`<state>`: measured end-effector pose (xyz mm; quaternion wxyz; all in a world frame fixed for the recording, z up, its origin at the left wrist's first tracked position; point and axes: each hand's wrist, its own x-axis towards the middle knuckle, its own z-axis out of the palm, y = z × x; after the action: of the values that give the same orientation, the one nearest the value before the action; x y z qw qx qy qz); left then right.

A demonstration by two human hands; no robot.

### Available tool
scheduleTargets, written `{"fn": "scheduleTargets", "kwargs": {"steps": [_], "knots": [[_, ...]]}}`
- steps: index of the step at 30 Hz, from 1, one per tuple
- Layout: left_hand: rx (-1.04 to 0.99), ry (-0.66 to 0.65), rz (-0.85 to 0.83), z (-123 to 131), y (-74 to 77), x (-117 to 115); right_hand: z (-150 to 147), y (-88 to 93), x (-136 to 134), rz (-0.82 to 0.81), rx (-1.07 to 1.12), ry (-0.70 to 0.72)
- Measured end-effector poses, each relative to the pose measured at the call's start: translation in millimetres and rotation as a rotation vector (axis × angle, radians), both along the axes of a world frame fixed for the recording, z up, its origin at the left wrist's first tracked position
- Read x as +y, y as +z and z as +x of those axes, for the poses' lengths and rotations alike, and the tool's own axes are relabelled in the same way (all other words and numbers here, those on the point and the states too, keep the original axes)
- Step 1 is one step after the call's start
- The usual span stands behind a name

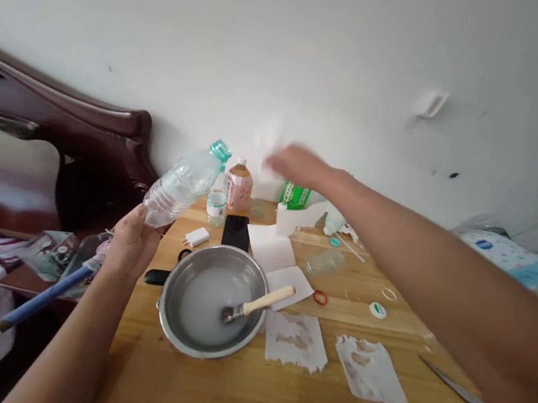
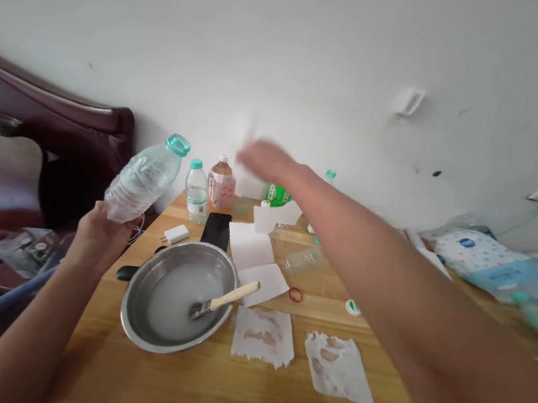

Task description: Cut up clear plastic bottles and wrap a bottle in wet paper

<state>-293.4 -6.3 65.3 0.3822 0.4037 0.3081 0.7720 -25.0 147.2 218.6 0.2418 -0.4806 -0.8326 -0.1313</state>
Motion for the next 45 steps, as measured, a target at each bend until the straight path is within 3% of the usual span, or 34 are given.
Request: {"fn": "scheduleTargets", "kwargs": {"steps": [4,7,12,14,16,22,33,45], "knots": [[0.029,0.047,-0.008,-2,-7.0,6,14,33.2,-15,0.195,0.191,-0.102],[0.110,0.072,-0.024,-5,-15.2,10,25,40.3,-24,0.222,0.250,-0.086],[0.291,0.104,-0.096,-8,-25.1,5,31,4.8,-21,-0.350,-0.025,0.013],[0.395,0.107,-0.089,-5,-24.7,0,32,-2.7,-14,-0.469,-0.084,-0.004],[0.507,0.092,-0.047,0,-23.1,-3,32,-0.6,-7,-0.489,-0.098,-0.011],[0.608,0.026,0.035,4,-23.6,-1,14,19.5,-11,-0.401,-0.085,0.177],[0.717,-0.004,0.065,4,-30.0,3,-6,19.2,-60,-0.301,-0.267,0.527],[0.699,0.012,0.031,6,-27.1,2,3,19.3,-107,-0.100,-0.563,0.432]]}}
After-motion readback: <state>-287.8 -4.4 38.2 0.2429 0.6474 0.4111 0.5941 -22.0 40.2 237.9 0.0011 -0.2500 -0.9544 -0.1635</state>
